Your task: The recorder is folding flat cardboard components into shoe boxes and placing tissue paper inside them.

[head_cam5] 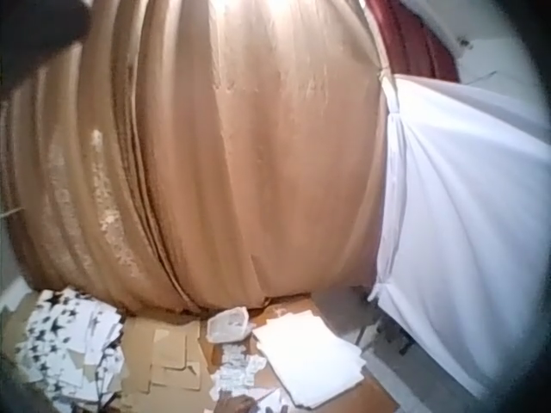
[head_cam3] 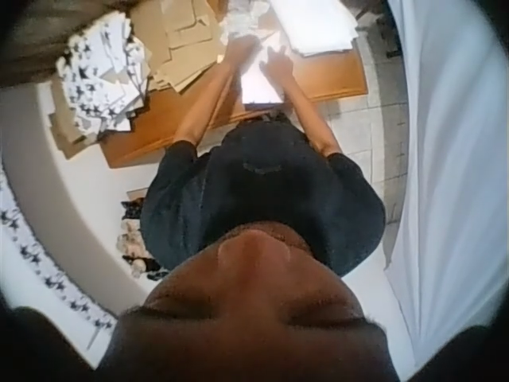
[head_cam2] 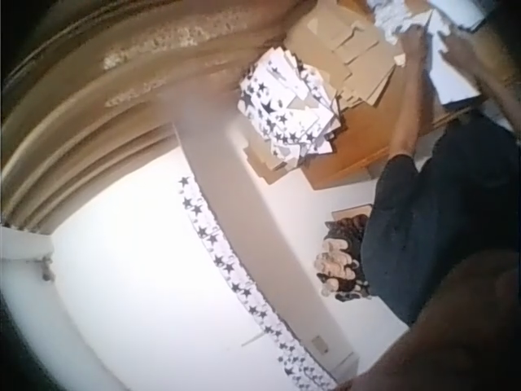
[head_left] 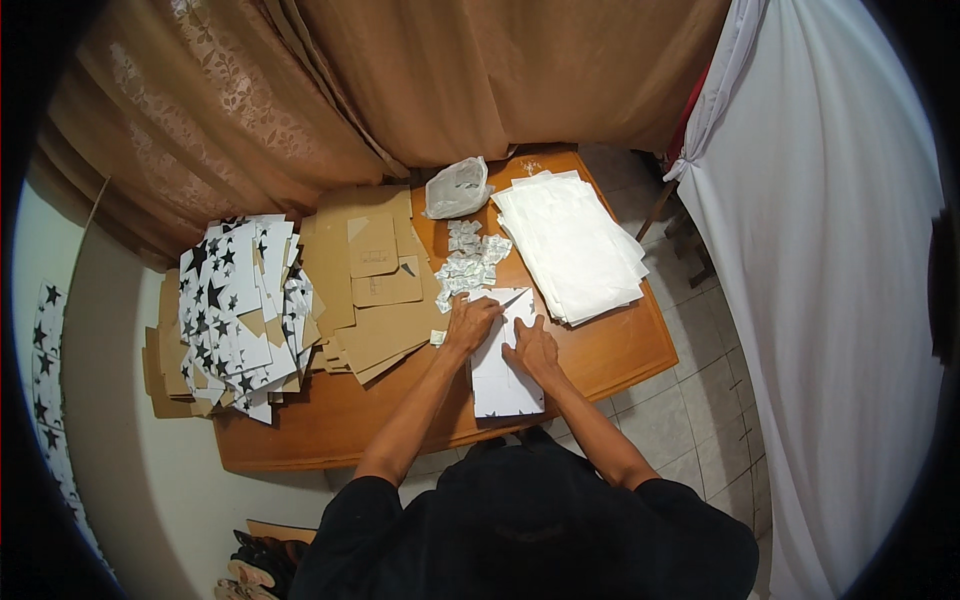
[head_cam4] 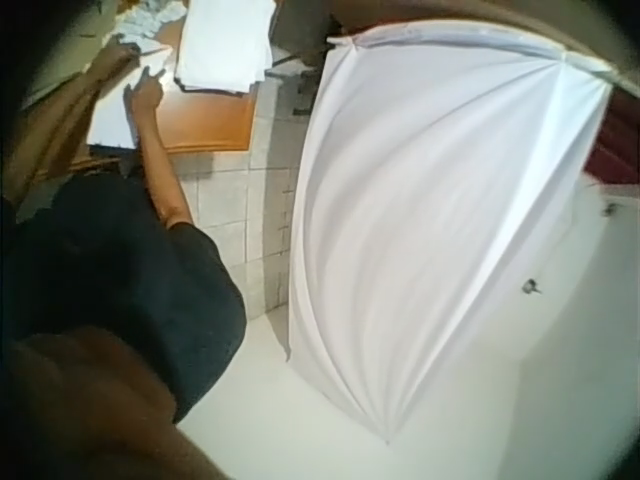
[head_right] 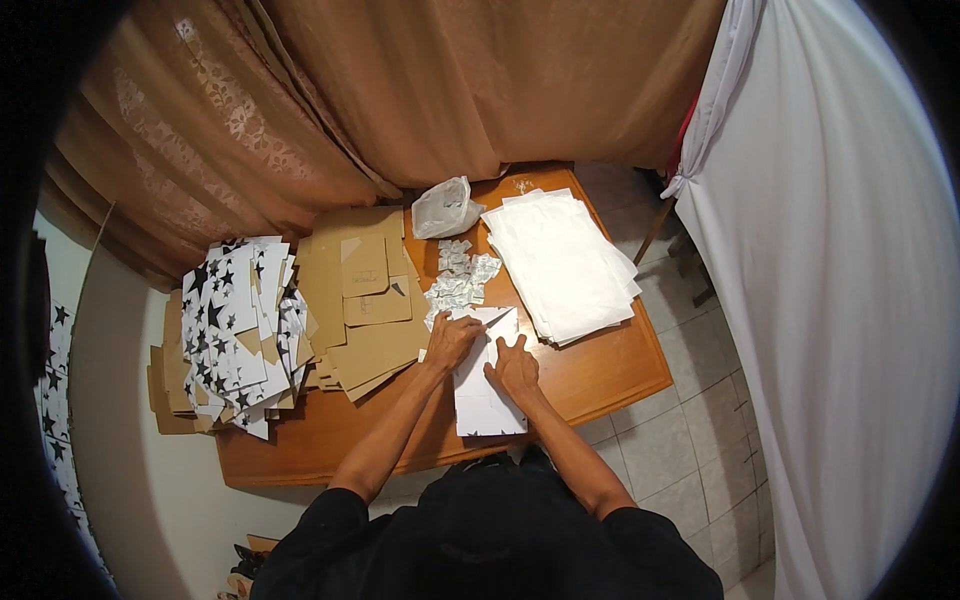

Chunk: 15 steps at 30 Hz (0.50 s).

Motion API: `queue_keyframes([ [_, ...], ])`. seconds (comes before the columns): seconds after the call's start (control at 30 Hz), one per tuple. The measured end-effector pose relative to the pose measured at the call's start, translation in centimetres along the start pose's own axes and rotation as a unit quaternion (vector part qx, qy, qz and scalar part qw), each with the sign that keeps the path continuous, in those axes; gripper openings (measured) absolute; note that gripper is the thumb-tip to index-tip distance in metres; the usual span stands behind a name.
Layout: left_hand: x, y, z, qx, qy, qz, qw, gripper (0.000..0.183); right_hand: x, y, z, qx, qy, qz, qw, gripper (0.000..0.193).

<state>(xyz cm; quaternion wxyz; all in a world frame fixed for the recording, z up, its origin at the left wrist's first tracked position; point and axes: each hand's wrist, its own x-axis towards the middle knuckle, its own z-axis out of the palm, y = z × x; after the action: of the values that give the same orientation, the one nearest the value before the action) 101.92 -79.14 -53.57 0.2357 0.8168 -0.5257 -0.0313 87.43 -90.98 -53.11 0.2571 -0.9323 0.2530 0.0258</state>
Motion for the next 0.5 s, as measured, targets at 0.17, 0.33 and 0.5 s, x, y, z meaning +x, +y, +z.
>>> queue_keyframes([
  [0.17,-1.9,-0.2,1.8,-0.018,0.051,0.015,0.998,0.025,-0.2,-0.3,-0.4,0.008,-0.004,-0.002,1.0,0.054],
  [0.33,-2.7,-0.7,3.1,-0.013,0.042,-0.013,0.999,0.027,-0.3,-0.4,-0.4,0.009,0.003,-0.012,1.0,0.054],
  [0.5,-2.9,-0.7,3.4,-0.002,0.049,-0.012,0.999,0.026,-0.1,0.0,-0.3,0.0,-0.013,-0.022,1.0,0.053],
])
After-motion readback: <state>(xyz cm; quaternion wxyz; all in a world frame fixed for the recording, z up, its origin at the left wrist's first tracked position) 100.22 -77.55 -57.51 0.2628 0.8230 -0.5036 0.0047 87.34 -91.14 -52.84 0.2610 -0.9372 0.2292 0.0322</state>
